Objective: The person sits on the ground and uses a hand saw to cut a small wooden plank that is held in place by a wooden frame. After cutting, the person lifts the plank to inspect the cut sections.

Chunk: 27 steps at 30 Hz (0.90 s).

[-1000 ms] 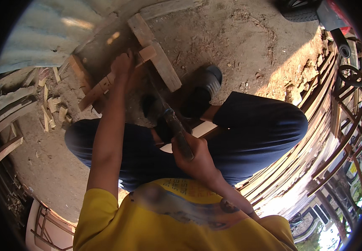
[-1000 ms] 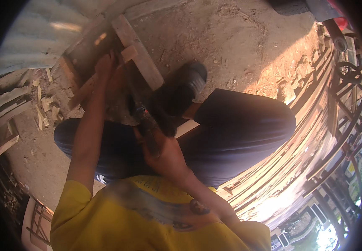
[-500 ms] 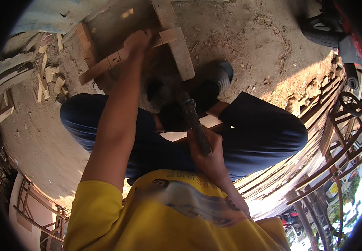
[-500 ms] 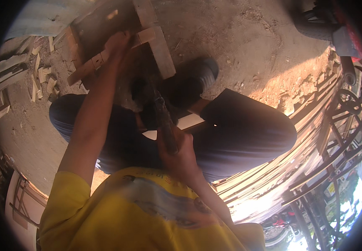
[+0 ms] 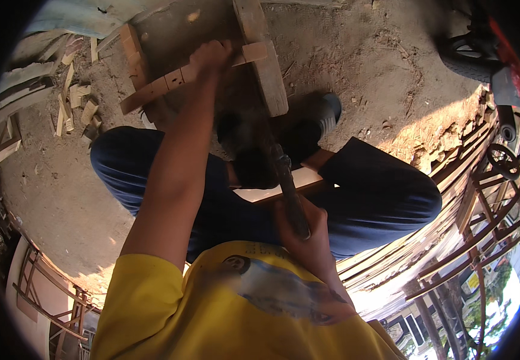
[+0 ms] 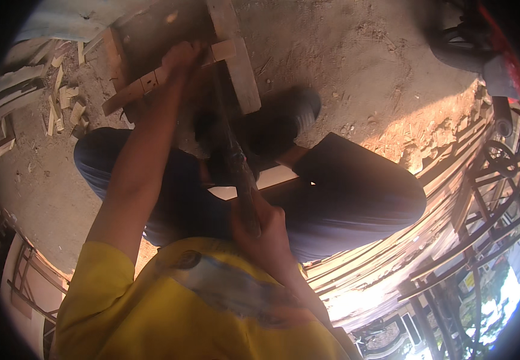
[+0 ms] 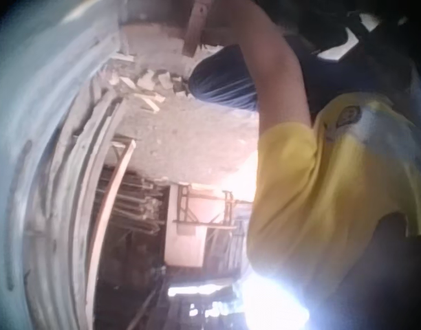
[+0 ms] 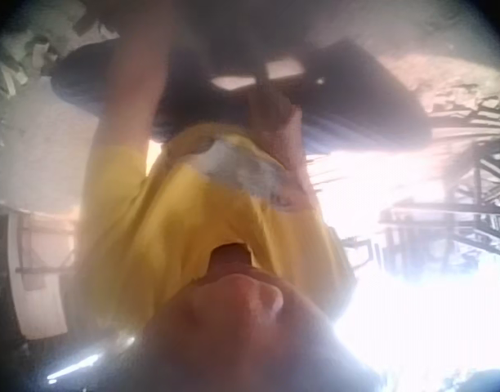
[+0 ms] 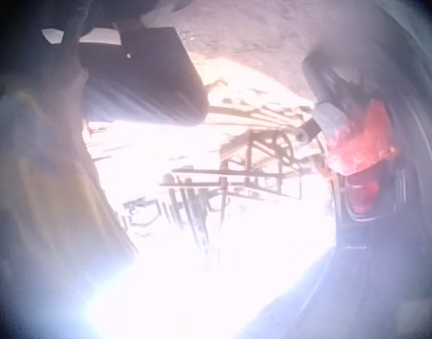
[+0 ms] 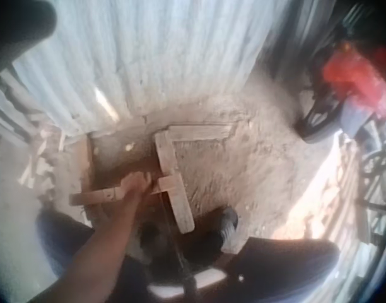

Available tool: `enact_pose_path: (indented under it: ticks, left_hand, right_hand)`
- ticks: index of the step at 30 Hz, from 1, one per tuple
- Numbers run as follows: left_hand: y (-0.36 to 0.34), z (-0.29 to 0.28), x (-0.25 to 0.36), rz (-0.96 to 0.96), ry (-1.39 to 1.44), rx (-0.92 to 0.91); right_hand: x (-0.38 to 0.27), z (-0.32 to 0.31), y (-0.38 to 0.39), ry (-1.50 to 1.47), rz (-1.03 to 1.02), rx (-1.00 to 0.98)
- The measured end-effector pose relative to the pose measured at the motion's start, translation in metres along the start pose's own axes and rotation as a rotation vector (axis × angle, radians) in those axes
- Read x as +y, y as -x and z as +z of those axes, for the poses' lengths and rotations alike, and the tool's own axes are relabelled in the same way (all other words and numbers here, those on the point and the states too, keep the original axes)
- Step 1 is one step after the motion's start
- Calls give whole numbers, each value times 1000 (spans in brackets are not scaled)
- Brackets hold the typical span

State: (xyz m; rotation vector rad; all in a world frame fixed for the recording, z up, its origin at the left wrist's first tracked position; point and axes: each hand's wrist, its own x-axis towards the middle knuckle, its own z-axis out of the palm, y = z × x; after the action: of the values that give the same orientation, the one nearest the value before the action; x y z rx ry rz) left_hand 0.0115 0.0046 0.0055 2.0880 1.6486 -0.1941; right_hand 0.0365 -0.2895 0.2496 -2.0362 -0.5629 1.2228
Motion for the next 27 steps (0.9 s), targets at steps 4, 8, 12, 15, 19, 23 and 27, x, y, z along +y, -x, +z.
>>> enact_pose_path:
  ticks: [4, 8, 12, 15, 19, 23, 27]
  left_hand:
    - [-3, -4, 5, -57, 8, 12]
    - [-2, -5, 2, -66, 28, 19]
    - [-6, -3, 5, -35, 32, 51]
    - [-2, 0, 2, -44, 25, 8]
    - [-6, -2, 2, -29, 59, 0]
    - [-1, 3, -1, -31, 63, 71]
    - [-8, 5, 1, -57, 21, 6]
  right_hand:
    - [4, -9, 15, 7, 10, 4]
    - [7, 2, -20, 19, -59, -11]
    - [1, -11, 22, 41, 45, 9]
    - [8, -14, 32, 69, 1, 8]
    - [-2, -4, 5, 30, -9, -23]
    - [21, -20, 44, 144, -40, 70]
    - [-1, -23, 38, 75, 31, -72]
